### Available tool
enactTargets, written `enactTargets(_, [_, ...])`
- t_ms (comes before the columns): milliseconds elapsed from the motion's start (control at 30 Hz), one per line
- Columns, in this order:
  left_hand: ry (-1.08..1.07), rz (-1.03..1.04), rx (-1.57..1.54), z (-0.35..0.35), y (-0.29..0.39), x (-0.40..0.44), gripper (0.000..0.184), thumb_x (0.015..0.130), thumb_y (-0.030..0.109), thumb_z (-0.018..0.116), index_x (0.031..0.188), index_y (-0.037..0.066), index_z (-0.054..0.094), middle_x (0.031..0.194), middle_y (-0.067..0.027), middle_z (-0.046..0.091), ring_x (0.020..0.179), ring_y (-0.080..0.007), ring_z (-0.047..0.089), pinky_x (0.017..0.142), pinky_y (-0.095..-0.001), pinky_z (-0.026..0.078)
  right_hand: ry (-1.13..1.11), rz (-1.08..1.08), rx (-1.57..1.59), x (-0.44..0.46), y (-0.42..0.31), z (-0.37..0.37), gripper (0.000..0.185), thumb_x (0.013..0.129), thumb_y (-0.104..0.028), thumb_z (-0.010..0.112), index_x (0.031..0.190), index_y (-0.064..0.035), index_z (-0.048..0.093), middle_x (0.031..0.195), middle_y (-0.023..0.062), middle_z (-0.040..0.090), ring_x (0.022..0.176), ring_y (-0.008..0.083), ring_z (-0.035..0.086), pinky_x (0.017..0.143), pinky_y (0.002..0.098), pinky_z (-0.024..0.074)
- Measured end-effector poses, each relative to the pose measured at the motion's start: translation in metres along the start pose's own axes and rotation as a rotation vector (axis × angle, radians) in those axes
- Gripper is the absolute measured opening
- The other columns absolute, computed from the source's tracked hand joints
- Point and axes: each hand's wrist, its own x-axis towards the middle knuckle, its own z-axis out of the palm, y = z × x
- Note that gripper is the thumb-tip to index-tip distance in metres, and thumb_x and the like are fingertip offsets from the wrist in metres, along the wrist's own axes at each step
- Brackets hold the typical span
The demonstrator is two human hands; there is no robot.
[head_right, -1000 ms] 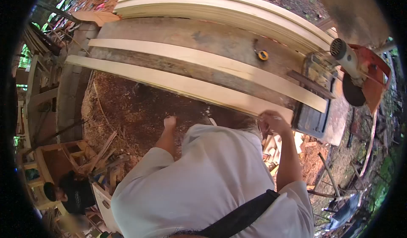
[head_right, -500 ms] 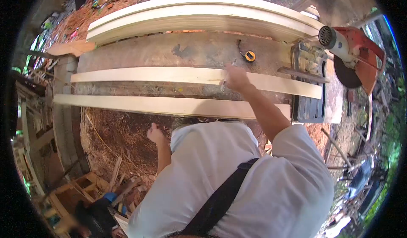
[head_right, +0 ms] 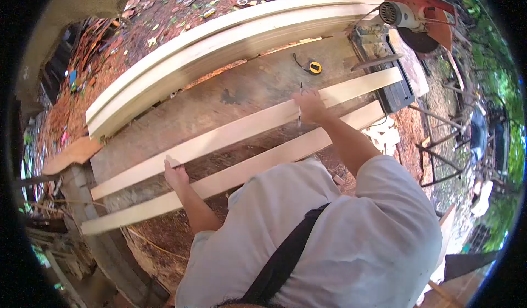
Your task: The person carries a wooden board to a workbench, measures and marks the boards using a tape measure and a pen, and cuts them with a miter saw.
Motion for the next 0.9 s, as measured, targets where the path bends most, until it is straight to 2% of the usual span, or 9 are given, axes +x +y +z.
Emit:
enactTargets(100, [0.123, 0.130, 0.147, -0.052, 0.017, 0.056, 0.023, 0.099, 0.022, 0.053, 0.104, 0.000, 0.060, 0.102, -0.0141, 0.061, 0.099, -0.0280, 0.060, 0.091, -0.0423, 0.052, -0.130, 0.018, 0.053, -0.005, -0.047, -0.007, 0.058, 0.066, -0.013, 0.070, 0.123, -0.0104, 0.056, 0.103, 0.0155, 0.063, 0.107, 0.0362, 0.057, 0.099, 0.0534, 0.0368])
enactTargets(233, [0.260, 0.362, 0.008, -0.119, 0.117, 0.102, 0.028, 0.093, 0.019, 0.063, 0.106, -0.005, 0.059, 0.103, -0.0215, 0.061, 0.094, -0.0316, 0.062, 0.082, -0.0414, 0.057, -0.042, -0.158, 0.198, -0.005, -0.156, -0.032, 0.057, 0.064, -0.023, 0.077, 0.117, -0.0096, 0.061, 0.105, 0.0161, 0.063, 0.110, 0.0352, 0.056, 0.098, 0.0503, 0.0376])
enactTargets(267, [0.301, 0.660, 0.876, -0.180, 0.139, 0.144, 0.025, 0.093, 0.016, 0.061, 0.109, -0.004, 0.062, 0.106, -0.0197, 0.064, 0.096, -0.0307, 0.063, 0.085, -0.0366, 0.055, 0.028, -0.212, 0.255, 0.001, -0.182, -0.035, 0.058, 0.062, -0.028, 0.079, 0.114, -0.0094, 0.061, 0.107, 0.0166, 0.063, 0.111, 0.0347, 0.056, 0.098, 0.0497, 0.0376])
enactTargets(300, [0.691, 1.000, 1.671, -0.234, 0.161, 0.180, 0.024, 0.093, 0.012, 0.059, 0.112, -0.003, 0.064, 0.109, -0.0180, 0.067, 0.099, -0.0297, 0.065, 0.088, -0.0318, 0.053, 0.058, -0.262, 0.270, 0.011, -0.202, -0.033, 0.059, 0.060, -0.028, 0.079, 0.114, -0.0096, 0.062, 0.106, 0.0159, 0.063, 0.109, 0.0345, 0.056, 0.097, 0.0494, 0.0381])
enactTargets(367, [0.857, 0.935, 1.281, -0.226, 0.235, 0.176, 0.026, 0.093, 0.012, 0.059, 0.113, -0.002, 0.064, 0.112, -0.0172, 0.067, 0.100, -0.0289, 0.065, 0.089, -0.0324, 0.053, 0.072, -0.312, 0.281, 0.032, -0.230, -0.040, 0.060, 0.059, -0.029, 0.080, 0.113, -0.0098, 0.062, 0.106, 0.0151, 0.063, 0.107, 0.0344, 0.056, 0.096, 0.0491, 0.0386])
enactTargets(433, [0.675, 0.816, 0.406, -0.197, 0.299, 0.165, 0.027, 0.093, 0.013, 0.059, 0.115, -0.002, 0.064, 0.114, -0.0165, 0.067, 0.102, -0.0280, 0.065, 0.090, -0.0330, 0.053, 0.136, -0.370, 0.278, 0.059, -0.245, -0.077, 0.063, 0.056, -0.027, 0.079, 0.114, -0.0101, 0.061, 0.106, 0.0149, 0.062, 0.102, 0.0344, 0.055, 0.093, 0.0489, 0.0394])
enactTargets(500, [0.615, 0.791, 0.081, -0.176, 0.343, 0.158, 0.028, 0.093, 0.014, 0.059, 0.116, -0.001, 0.064, 0.117, -0.0157, 0.066, 0.103, -0.0271, 0.065, 0.090, -0.0336, 0.053, 0.162, -0.424, 0.281, 0.085, -0.226, -0.114, 0.064, 0.055, -0.025, 0.079, 0.115, -0.0101, 0.061, 0.105, 0.0151, 0.062, 0.101, 0.0348, 0.055, 0.091, 0.0486, 0.0397])
enactTargets(733, [0.481, 0.752, -0.250, -0.106, 0.384, 0.158, 0.031, 0.092, 0.015, 0.060, 0.120, 0.000, 0.063, 0.123, -0.0134, 0.065, 0.106, -0.0245, 0.064, 0.091, -0.0354, 0.054, 0.253, -0.471, 0.145, 0.170, -0.077, -0.163, 0.072, 0.053, -0.023, 0.080, 0.121, -0.0088, 0.060, 0.107, 0.0152, 0.064, 0.108, 0.0362, 0.056, 0.098, 0.0438, 0.0392])
enactTargets(900, [0.302, 0.591, -0.133, -0.005, 0.301, 0.168, 0.026, 0.093, 0.014, 0.060, 0.113, -0.002, 0.063, 0.112, -0.0131, 0.064, 0.097, -0.0245, 0.064, 0.080, -0.0352, 0.054, 0.162, -0.309, 0.111, 0.213, 0.039, -0.146, 0.070, 0.054, -0.026, 0.081, 0.119, -0.0077, 0.062, 0.117, 0.0195, 0.064, 0.114, 0.0357, 0.057, 0.099, 0.0482, 0.0438])
